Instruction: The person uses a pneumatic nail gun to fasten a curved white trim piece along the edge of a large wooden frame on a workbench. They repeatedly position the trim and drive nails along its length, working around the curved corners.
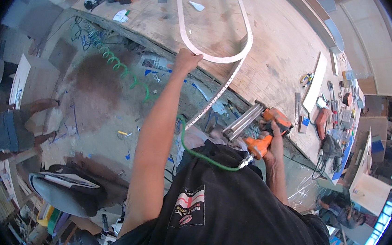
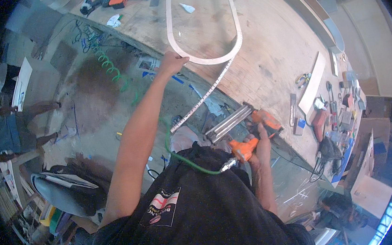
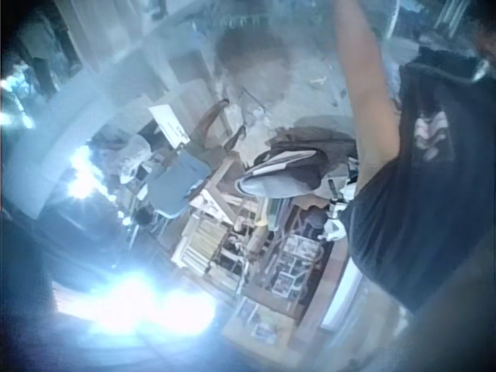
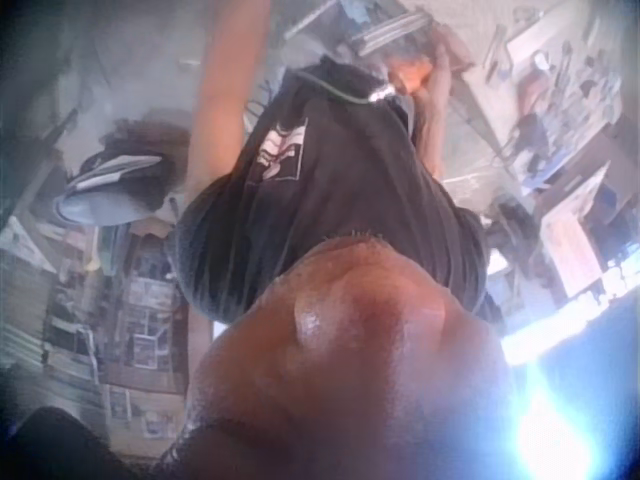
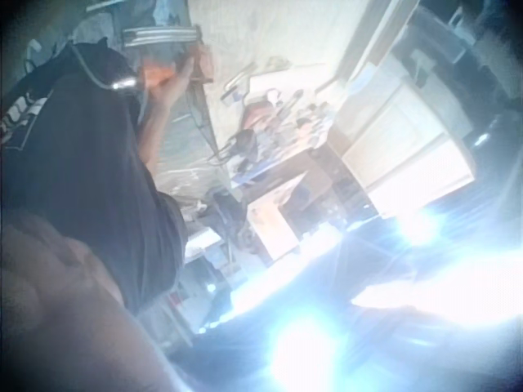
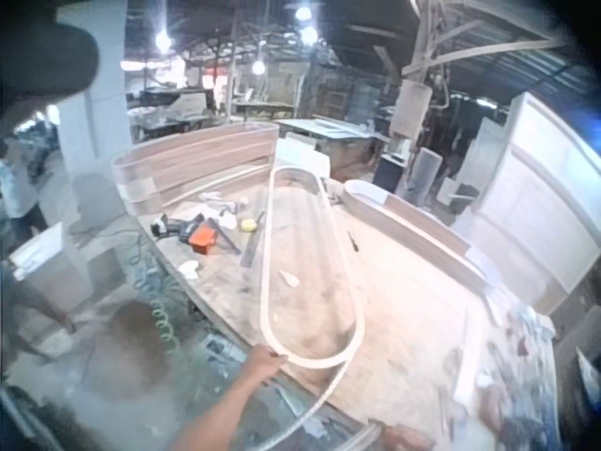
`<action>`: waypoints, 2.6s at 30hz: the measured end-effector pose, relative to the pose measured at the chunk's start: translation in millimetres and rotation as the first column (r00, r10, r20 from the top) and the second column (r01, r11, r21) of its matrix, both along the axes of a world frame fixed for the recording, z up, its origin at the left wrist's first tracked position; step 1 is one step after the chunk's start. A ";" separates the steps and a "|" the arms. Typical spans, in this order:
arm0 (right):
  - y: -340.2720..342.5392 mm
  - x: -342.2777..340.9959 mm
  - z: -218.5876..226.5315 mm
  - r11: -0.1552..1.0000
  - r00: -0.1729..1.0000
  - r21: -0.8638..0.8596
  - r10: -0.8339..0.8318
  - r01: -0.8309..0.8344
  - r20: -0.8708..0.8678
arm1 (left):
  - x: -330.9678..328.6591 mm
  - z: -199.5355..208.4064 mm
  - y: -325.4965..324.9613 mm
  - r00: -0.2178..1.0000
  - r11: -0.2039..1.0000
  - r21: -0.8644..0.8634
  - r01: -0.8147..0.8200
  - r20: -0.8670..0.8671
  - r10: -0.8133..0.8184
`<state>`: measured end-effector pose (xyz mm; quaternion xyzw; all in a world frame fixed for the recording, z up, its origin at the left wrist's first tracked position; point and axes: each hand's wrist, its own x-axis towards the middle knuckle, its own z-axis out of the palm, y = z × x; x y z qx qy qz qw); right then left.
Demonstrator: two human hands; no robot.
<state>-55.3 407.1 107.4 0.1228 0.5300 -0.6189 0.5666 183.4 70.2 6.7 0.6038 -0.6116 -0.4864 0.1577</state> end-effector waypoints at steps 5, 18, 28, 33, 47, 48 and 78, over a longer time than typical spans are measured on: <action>43.9 0.8 -35.8 0.988 0.978 0.123 -0.071 0.096 -0.195 | -7.1 3.4 5.5 0.998 0.997 -0.082 0.011 0.062 -0.005; 138.9 -78.8 -89.7 0.860 0.665 -0.026 -0.413 0.510 -0.623 | -49.6 -6.0 37.1 0.905 0.664 -0.659 0.352 0.421 -0.062; 207.0 -73.9 -114.4 0.792 0.685 0.050 -0.492 0.608 -0.537 | -121.2 26.7 44.3 0.745 0.739 -0.348 0.577 0.595 -0.301; 180.5 -19.1 -98.3 0.846 0.871 0.231 -0.490 0.481 -0.019 | -113.6 20.7 45.5 0.747 0.708 -0.403 0.580 0.611 -0.264; 145.8 -7.9 -125.7 0.887 0.804 0.180 -0.278 0.424 -0.525 | -121.1 14.1 36.8 0.756 0.676 -0.444 0.587 0.600 -0.262; 150.5 -18.7 -121.9 0.895 0.799 0.145 -0.292 0.422 -0.526 | -115.9 11.4 34.3 0.755 0.674 -0.447 0.588 0.601 -0.261; -117.8 -143.1 64.8 0.872 0.327 0.272 0.417 -0.407 -0.848 | -208.7 6.2 4.1 0.950 0.838 -0.546 0.021 0.272 0.154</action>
